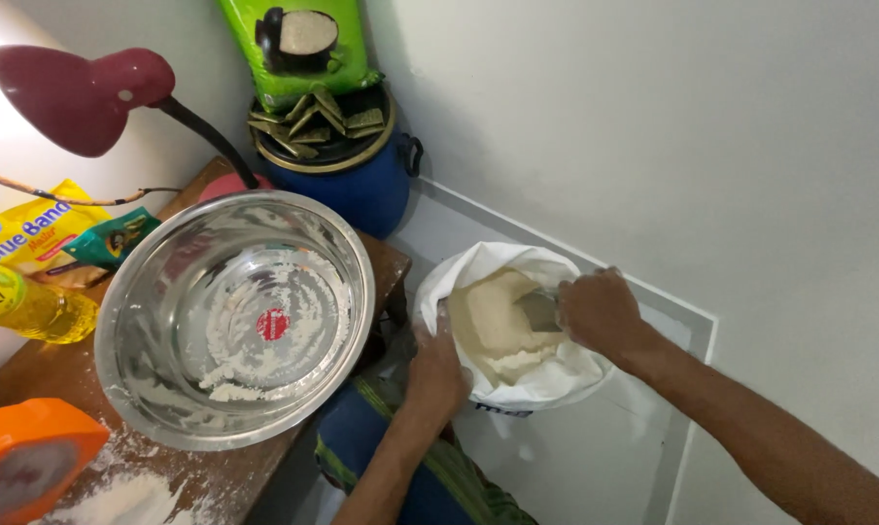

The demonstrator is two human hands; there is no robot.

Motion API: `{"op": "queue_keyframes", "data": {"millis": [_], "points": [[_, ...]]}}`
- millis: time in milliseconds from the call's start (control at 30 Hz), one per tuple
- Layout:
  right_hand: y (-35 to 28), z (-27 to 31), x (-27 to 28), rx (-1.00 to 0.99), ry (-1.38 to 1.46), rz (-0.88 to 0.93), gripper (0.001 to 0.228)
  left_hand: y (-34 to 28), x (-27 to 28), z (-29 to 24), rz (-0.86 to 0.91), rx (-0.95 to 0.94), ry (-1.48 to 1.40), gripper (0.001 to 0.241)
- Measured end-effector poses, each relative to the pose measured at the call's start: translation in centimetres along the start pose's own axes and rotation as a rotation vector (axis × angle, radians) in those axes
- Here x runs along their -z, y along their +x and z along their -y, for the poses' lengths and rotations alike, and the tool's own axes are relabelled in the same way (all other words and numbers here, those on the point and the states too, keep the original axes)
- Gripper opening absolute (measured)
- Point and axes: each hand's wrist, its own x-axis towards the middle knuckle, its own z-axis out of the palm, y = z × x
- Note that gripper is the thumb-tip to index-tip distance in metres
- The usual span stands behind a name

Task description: Preparing dough by scooping flour into a bowl, weighing it on a scale, and handling dough balls.

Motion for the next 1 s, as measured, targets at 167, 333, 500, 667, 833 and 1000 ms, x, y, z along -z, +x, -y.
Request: {"op": "queue_keyframes", "data": {"millis": [167, 333, 500, 667, 833, 1000], "points": [[3.2, 1.9, -1.8, 0.128, -0.028, 0.23, 0.016, -2.5, 4.2, -3.0, 0.133, -0.009, -0.237, 0.1], [3.9, 2.5, 0.2, 0.292, -0.176, 0.575, 0.023, -3.6, 4.5, -2.7, 0.107, -0.197, -0.321, 0.102], [3.7, 2.9, -1.3, 0.305, -0.09, 0.675, 0.021, -3.6, 5.7, -4.0, 0.224, 0.003, -0.302, 0.104], [2.4, 3.5, -0.1, 0.187, 0.115, 0.665, 0.024, -3.8, 5.0, -3.1, 0.147, -0.124, -0.312, 0.103], [1.0, 3.0, -3.5, 0.2, 0.323, 0.608, 0.035, -4.3, 5.7, -3.8, 0.12, -0.172, -0.383, 0.101], [0.6, 3.6, -2.9, 0.099, 0.508, 0.643, 0.049, -3.9, 4.4, -2.8, 0.122, -0.17, -0.355, 0.1]]}}
